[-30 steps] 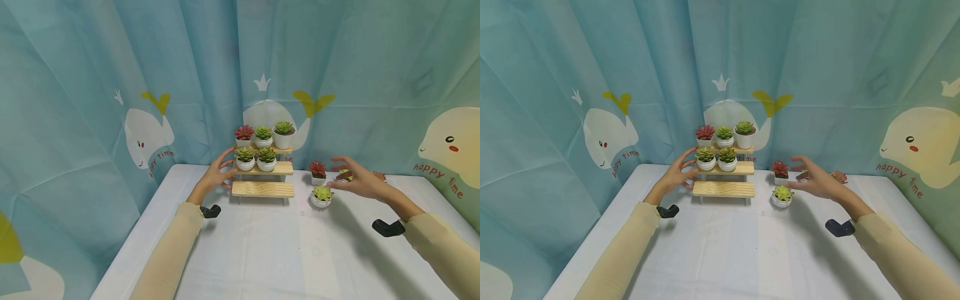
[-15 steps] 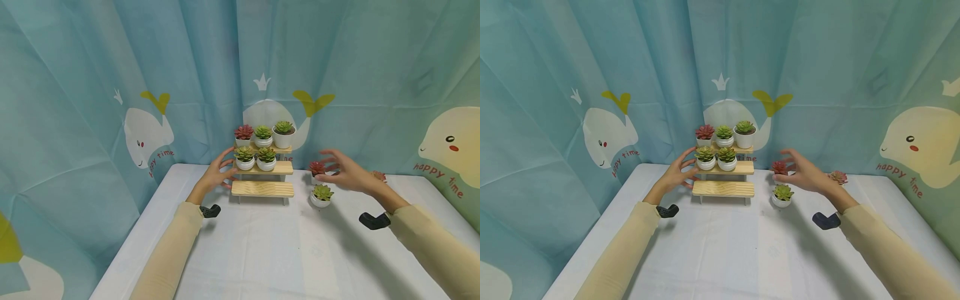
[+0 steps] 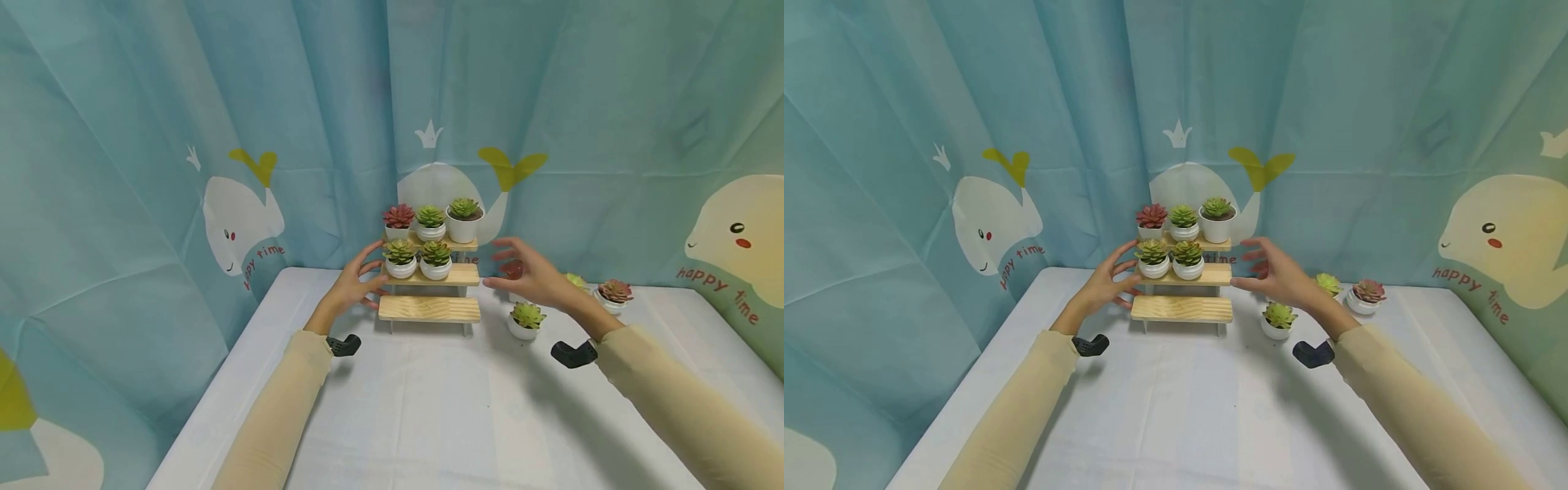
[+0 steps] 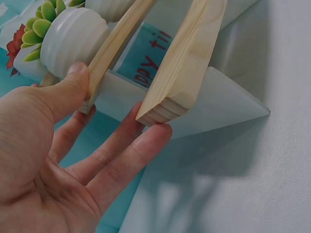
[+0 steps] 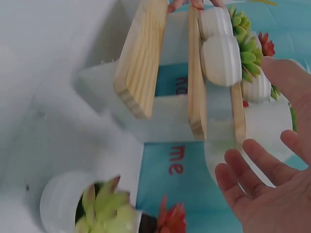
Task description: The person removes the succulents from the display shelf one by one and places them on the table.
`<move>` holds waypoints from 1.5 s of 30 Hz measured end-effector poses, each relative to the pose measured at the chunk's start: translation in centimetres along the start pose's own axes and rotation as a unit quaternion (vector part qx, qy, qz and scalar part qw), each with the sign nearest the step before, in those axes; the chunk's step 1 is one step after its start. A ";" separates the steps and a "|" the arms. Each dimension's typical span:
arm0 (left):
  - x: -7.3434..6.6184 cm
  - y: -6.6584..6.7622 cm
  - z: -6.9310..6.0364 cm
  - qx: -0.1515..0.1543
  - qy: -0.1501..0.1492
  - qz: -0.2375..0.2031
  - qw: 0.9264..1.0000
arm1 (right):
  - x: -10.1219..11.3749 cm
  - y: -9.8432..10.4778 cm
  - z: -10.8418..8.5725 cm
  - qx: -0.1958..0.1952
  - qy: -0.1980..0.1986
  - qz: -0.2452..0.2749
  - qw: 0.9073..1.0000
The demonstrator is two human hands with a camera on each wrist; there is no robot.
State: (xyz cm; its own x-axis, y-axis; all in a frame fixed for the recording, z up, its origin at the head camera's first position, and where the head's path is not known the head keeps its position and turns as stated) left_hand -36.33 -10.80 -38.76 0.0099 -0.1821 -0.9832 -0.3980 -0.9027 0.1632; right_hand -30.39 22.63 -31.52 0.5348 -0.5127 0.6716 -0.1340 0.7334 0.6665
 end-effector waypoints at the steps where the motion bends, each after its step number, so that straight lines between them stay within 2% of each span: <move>1: 0.0 0.0 0.0 0.000 0.000 0.000 1.000 | 0.1 -0.2 0.2 -0.002 0.003 0.005 1.000; 7: -0.1 0.0 0.1 -0.001 -0.002 0.005 1.000 | 0.3 -1.6 1.4 -0.009 0.018 0.048 0.999; 21: 0.1 -0.1 0.3 0.002 0.001 0.000 1.000 | 0.7 -5.3 3.7 -0.042 -0.011 0.091 0.995; 31: 0.2 0.0 0.2 -0.002 0.005 0.000 1.000 | 0.4 -6.9 4.9 -0.044 -0.026 0.067 0.996; 41: 0.4 0.1 0.2 0.000 -0.001 -0.005 1.000 | 0.3 -7.7 5.3 -0.056 -0.039 0.045 0.997; 45: 0.4 0.1 0.2 -0.001 -0.001 -0.004 1.000 | 0.3 -7.8 5.4 -0.056 -0.039 0.053 0.996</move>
State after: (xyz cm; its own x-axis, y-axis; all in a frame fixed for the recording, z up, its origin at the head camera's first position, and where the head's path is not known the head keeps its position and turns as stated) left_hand -36.53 -10.86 -39.13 0.0113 -0.1746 -0.9846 -0.3963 -0.9048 0.1559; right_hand -33.70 14.40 -34.79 0.4553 -0.4599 0.7623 -0.0894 0.8283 0.5531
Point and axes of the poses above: each hand's wrist, its own z-axis towards the middle knuckle, its own y-axis out of the back of the hand, x = y × z, the point moved 6 cm from there along z, towards the middle knuckle, and after that the axes turned 9 degrees about y, right-handed, at the moved point
